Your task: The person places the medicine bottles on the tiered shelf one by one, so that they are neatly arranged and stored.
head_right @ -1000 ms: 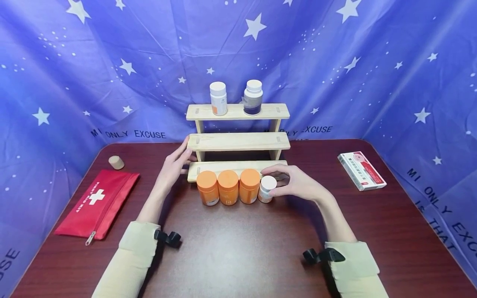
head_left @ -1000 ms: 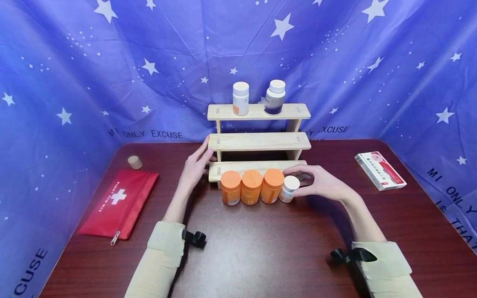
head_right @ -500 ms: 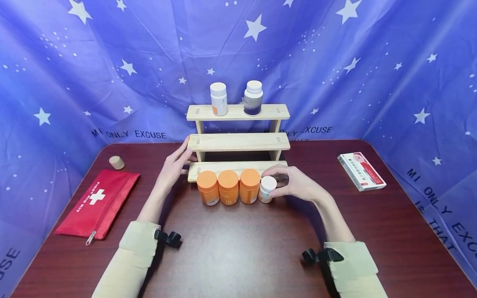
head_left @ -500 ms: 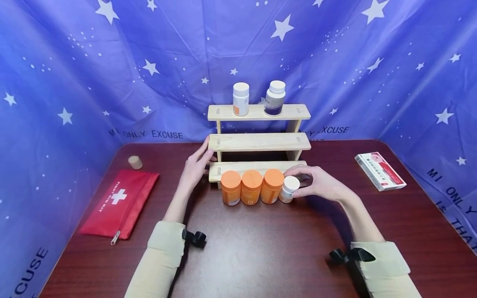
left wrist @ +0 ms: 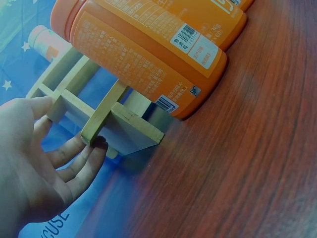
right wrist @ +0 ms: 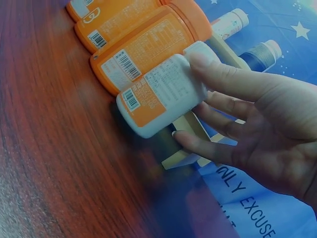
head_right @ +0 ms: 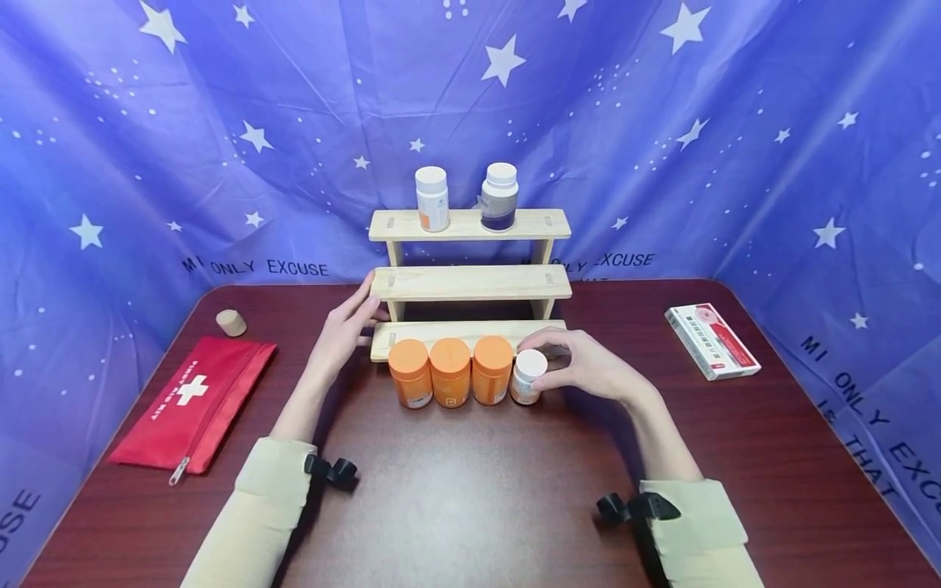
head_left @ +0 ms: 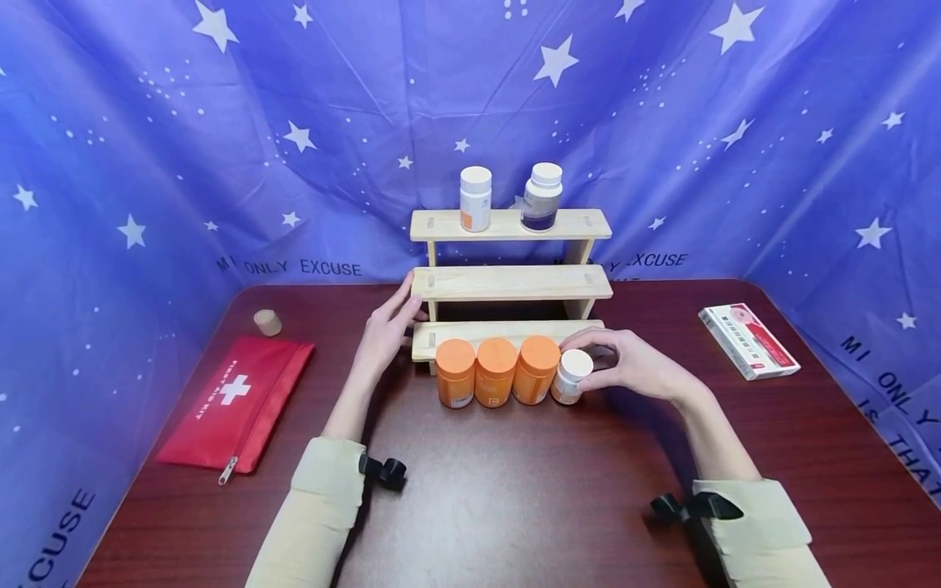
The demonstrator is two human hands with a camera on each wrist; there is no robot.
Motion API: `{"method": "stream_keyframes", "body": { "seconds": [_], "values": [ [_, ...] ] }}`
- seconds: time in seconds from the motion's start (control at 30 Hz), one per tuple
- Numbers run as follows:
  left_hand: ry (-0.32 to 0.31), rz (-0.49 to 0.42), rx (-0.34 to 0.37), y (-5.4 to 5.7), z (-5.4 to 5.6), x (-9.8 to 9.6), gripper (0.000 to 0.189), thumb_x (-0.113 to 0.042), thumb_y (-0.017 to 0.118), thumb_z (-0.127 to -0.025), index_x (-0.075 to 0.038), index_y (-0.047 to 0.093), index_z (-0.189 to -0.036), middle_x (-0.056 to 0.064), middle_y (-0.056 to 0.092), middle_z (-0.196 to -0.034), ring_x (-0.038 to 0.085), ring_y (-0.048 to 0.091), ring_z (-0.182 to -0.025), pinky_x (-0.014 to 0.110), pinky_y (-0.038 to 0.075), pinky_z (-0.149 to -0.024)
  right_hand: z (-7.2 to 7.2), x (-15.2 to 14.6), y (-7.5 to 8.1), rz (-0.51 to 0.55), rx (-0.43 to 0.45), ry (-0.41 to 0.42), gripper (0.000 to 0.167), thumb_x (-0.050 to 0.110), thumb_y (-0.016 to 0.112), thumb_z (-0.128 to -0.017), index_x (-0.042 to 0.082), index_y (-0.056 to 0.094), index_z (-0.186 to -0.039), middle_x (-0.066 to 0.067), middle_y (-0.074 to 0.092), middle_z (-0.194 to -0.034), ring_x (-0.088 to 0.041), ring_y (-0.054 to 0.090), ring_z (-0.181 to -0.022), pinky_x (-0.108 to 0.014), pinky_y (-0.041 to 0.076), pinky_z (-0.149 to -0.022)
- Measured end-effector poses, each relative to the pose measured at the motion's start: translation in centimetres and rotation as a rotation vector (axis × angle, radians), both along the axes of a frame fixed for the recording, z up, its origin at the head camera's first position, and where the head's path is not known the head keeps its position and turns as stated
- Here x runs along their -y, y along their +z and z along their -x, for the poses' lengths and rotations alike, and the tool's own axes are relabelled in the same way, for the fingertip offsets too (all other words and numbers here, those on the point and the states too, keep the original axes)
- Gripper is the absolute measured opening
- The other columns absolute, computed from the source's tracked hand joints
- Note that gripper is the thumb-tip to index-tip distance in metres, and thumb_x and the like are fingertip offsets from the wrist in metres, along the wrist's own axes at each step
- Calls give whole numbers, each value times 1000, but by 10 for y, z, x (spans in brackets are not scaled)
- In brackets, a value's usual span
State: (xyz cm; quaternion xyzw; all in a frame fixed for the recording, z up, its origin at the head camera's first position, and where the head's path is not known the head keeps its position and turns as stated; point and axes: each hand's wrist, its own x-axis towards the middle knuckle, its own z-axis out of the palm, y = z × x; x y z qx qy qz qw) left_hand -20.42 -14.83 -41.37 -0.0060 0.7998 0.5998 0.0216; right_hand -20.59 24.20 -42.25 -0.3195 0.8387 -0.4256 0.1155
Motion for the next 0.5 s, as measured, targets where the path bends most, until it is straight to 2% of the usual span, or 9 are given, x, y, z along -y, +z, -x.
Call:
{"method": "stream_keyframes", "body": {
  "seconds": [0.03, 0.07, 0.3, 0.5],
  "values": [
    [-2, 6, -1, 5, -3, -1, 55, -36, 49, -109, -34, 30, -161, 31, 69, -124, 37, 67, -114, 37, 64, -82, 0, 0, 1, -2, -3, 0, 47, 19, 88, -81, 21, 71, -125, -1, 68, -128, 0, 57, -118, -15, 48, -99],
    [-3, 7, -2, 6, -4, -1, 55, -36, 49, -109, -34, 30, -161, 30, 69, -123, 36, 67, -113, 36, 64, -82, -1, -1, 2, -4, -4, -3, 47, 19, 88, -81, 22, 71, -125, -1, 68, -128, 0, 57, -118, -15, 48, -100],
    [-2, 5, -6, 4, -3, -1, 55, -35, 48, -110, -33, 30, -162, 31, 69, -124, 37, 67, -113, 37, 64, -82, -2, -4, 6, 11, 16, -1, 45, 17, 86, -83, 21, 71, -125, -1, 68, -128, -3, 60, -118, -17, 50, -98],
    [8, -14, -7, -21, 13, 4, 54, -41, 49, -109, -42, 30, -159, 29, 70, -124, 37, 67, -114, 37, 64, -81, -3, -5, 10, 43, 42, -12, 43, 12, 84, -85, 15, 69, -126, -3, 69, -123, -4, 65, -110, -22, 55, -92]
  ]
}}
